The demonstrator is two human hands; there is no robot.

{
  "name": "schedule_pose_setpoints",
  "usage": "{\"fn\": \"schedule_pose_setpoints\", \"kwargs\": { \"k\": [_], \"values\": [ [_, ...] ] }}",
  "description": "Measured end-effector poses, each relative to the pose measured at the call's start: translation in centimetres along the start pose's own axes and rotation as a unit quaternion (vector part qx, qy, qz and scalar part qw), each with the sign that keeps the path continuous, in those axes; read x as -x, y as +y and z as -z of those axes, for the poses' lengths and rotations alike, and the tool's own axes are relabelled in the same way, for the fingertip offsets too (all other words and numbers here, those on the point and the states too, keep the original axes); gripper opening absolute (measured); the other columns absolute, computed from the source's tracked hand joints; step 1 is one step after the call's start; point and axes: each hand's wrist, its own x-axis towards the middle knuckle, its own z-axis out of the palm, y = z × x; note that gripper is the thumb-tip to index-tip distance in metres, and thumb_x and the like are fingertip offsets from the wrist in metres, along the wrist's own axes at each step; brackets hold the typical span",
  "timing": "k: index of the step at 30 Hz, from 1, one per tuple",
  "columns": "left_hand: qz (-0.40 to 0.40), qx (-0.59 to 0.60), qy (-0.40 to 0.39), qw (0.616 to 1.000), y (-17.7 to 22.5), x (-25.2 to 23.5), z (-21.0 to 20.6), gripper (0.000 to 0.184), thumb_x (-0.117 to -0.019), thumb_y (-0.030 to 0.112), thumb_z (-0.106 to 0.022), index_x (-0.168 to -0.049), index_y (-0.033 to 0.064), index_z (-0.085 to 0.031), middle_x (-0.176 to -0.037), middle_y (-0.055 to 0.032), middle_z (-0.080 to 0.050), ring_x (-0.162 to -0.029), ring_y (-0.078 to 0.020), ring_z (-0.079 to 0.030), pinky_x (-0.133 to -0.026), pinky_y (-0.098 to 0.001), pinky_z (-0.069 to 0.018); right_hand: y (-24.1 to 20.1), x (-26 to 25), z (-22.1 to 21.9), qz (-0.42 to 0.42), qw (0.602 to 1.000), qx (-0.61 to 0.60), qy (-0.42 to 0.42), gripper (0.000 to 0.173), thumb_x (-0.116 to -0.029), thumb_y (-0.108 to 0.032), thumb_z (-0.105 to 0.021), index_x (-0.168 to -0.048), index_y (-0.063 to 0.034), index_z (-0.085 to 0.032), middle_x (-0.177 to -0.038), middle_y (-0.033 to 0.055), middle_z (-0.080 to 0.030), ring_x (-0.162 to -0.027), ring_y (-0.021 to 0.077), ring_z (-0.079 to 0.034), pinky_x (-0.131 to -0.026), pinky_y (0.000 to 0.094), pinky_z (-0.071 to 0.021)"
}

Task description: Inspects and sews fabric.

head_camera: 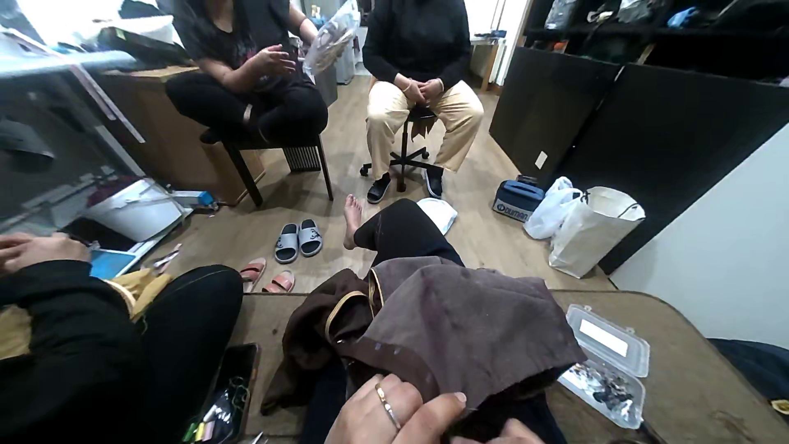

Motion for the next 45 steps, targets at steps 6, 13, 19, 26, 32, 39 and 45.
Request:
{"fn": "schedule_pose_setpoints", "kwargs": {
  "k": [6, 13, 19, 26, 32, 39, 45],
  "values": [
    [0.008, -0.036, 0.003, 0.999, -0.1, -0.1, -0.1, 0.017, -0.1024, 0.018, -0.058, -0.111, 0.0141, -0.073, -0.073, -0.0049, -0.058, -0.071, -0.0187, -0.055, -0.068, -0.0275, -0.0435, 0.7, -0.2, 0.1, -0.034, 0.999, 0.030, -0.002, 0.012, -0.0940, -0.009, -0.065, -0.089, -0.0014, -0.073, -0.073, 0.0105, -0.066, -0.071, 0.0183, -0.063, -0.070, 0.0237, -0.0524],
    [0.000, -0.027, 0.006, 1.000, -0.3, 0.0, -0.3, 0.016, -0.1021, 0.016, -0.058, -0.110, 0.0129, -0.072, -0.075, -0.0049, -0.059, -0.073, -0.0186, -0.055, -0.070, -0.0269, -0.0434, 0.6, -0.5, 0.0, -0.064, 0.997, 0.031, 0.000, 0.012, -0.0926, -0.009, -0.066, -0.087, -0.0015, -0.073, -0.074, 0.0099, -0.067, -0.073, 0.0159, -0.064, -0.073, 0.0208, -0.0532],
    [-0.001, -0.037, 0.007, 0.999, -0.1, 0.2, -0.4, 0.018, -0.1024, 0.018, -0.057, -0.111, 0.0136, -0.072, -0.074, -0.0042, -0.057, -0.072, -0.0180, -0.053, -0.071, -0.0276, -0.0412, 1.3, -0.7, 0.6, -0.061, 0.995, 0.069, 0.042, 0.013, -0.0991, -0.016, -0.063, -0.093, -0.0059, -0.069, -0.079, 0.0059, -0.061, -0.077, 0.0108, -0.058, -0.075, 0.0149, -0.0479],
    [-0.011, -0.031, 0.001, 0.999, -0.1, 0.3, -0.7, 0.018, -0.1026, 0.020, -0.057, -0.112, 0.0147, -0.072, -0.075, -0.0034, -0.058, -0.073, -0.0175, -0.054, -0.073, -0.0274, -0.0414, 0.9, -0.5, 0.8, -0.020, 0.997, 0.061, 0.038, 0.012, -0.1010, -0.015, -0.061, -0.095, -0.0066, -0.067, -0.080, 0.0061, -0.060, -0.077, 0.0135, -0.057, -0.075, 0.0186, -0.0471],
    [-0.001, -0.035, 0.016, 0.999, -0.4, 0.2, -0.6, 0.018, -0.1028, 0.020, -0.058, -0.112, 0.0148, -0.072, -0.074, -0.0036, -0.056, -0.071, -0.0173, -0.052, -0.071, -0.0266, -0.0411, 0.5, 0.1, -0.2, -0.012, 1.000, -0.009, -0.006, 0.010, -0.0968, -0.010, -0.063, -0.093, -0.0033, -0.070, -0.077, 0.0089, -0.061, -0.076, 0.0181, -0.057, -0.075, 0.0221, -0.0472],
    [-0.003, -0.040, 0.023, 0.999, -0.3, 0.2, -0.4, 0.018, -0.1026, 0.019, -0.057, -0.111, 0.0145, -0.072, -0.076, -0.0035, -0.058, -0.074, -0.0168, -0.054, -0.073, -0.0259, -0.0420, 1.2, 0.0, -0.4, -0.029, 0.999, 0.024, 0.003, 0.009, -0.0946, -0.011, -0.065, -0.091, -0.0049, -0.070, -0.076, 0.0078, -0.063, -0.077, 0.0156, -0.061, -0.075, 0.0194, -0.0502],
    [-0.008, -0.037, 0.016, 0.999, 0.0, 0.4, -0.4, 0.018, -0.1035, 0.020, -0.056, -0.111, 0.0146, -0.071, -0.075, -0.0034, -0.056, -0.073, -0.0173, -0.052, -0.073, -0.0261, -0.0414, 1.4, -0.5, 0.6, -0.046, 0.997, 0.052, 0.029, 0.010, -0.0978, -0.015, -0.064, -0.094, -0.0067, -0.069, -0.079, 0.0061, -0.061, -0.078, 0.0116, -0.058, -0.075, 0.0156, -0.0485]
  ]
}}
